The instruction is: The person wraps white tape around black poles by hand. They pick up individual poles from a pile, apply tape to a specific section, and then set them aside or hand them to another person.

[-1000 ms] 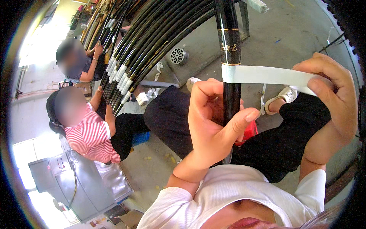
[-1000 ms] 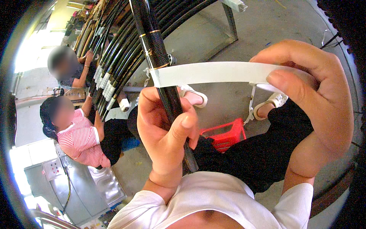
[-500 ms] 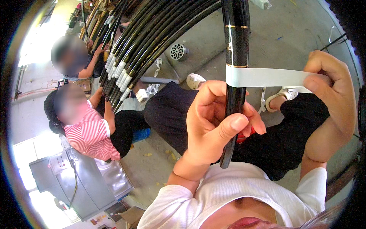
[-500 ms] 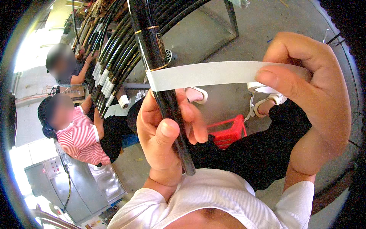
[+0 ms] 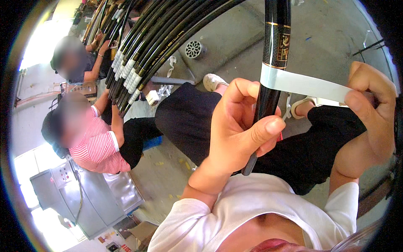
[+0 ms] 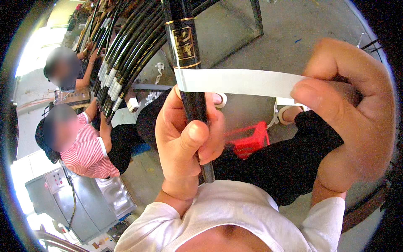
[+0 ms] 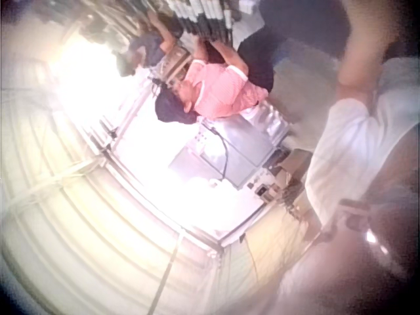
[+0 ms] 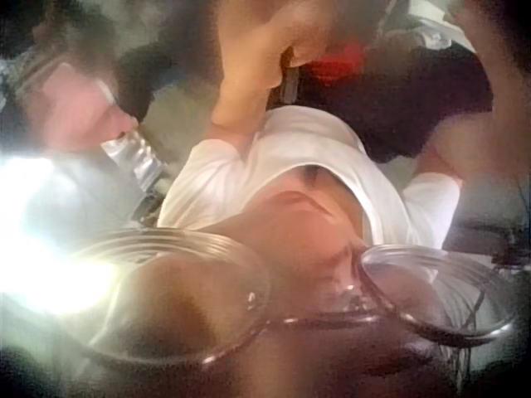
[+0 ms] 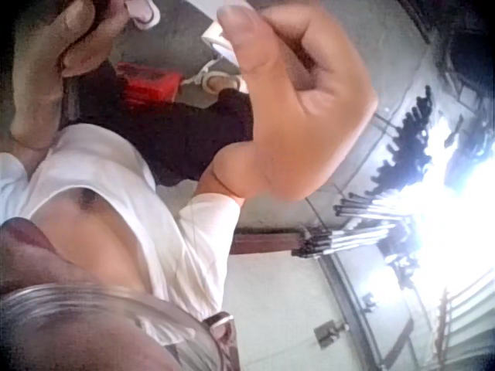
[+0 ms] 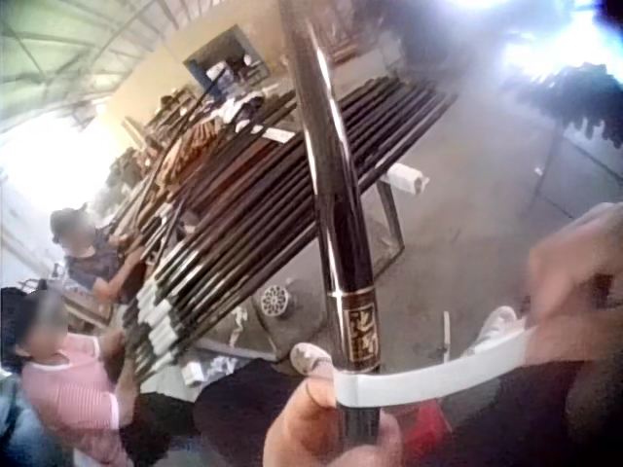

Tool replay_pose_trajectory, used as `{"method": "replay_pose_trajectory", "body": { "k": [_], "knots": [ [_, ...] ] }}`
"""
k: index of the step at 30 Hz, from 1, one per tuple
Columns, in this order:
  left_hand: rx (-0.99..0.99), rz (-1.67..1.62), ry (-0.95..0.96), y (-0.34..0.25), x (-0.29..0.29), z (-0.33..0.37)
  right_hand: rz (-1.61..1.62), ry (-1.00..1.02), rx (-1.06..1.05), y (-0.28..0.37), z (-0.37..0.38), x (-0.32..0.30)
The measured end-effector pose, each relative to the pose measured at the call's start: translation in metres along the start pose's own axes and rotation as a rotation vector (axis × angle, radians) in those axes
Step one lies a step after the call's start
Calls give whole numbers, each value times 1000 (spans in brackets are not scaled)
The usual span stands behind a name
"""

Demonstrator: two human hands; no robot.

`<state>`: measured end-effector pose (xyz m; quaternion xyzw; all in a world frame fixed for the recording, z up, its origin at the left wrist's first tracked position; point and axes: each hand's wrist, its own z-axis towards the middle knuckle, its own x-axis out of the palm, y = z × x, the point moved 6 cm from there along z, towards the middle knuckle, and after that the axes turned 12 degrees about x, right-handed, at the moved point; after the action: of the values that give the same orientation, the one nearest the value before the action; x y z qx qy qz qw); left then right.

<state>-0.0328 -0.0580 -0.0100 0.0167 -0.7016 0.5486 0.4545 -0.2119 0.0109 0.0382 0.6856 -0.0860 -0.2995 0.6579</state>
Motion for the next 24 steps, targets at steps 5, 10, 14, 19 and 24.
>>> {"method": "replay_pose_trajectory", "body": {
  "k": [5,10,14,19,24],
  "knots": [
    [94,326,-149,-4,3,1,-158,19,-76,7,-5,-1],
    [55,45,39,-3,2,-1,-213,44,-68,10,-6,-5],
    [78,27,95,-4,7,-1,21,-10,105,3,-4,3],
    [72,121,11,3,6,-4,64,29,208,-1,-2,9],
    [120,49,50,3,3,-2,13,64,160,5,-4,10]
  ]
}}
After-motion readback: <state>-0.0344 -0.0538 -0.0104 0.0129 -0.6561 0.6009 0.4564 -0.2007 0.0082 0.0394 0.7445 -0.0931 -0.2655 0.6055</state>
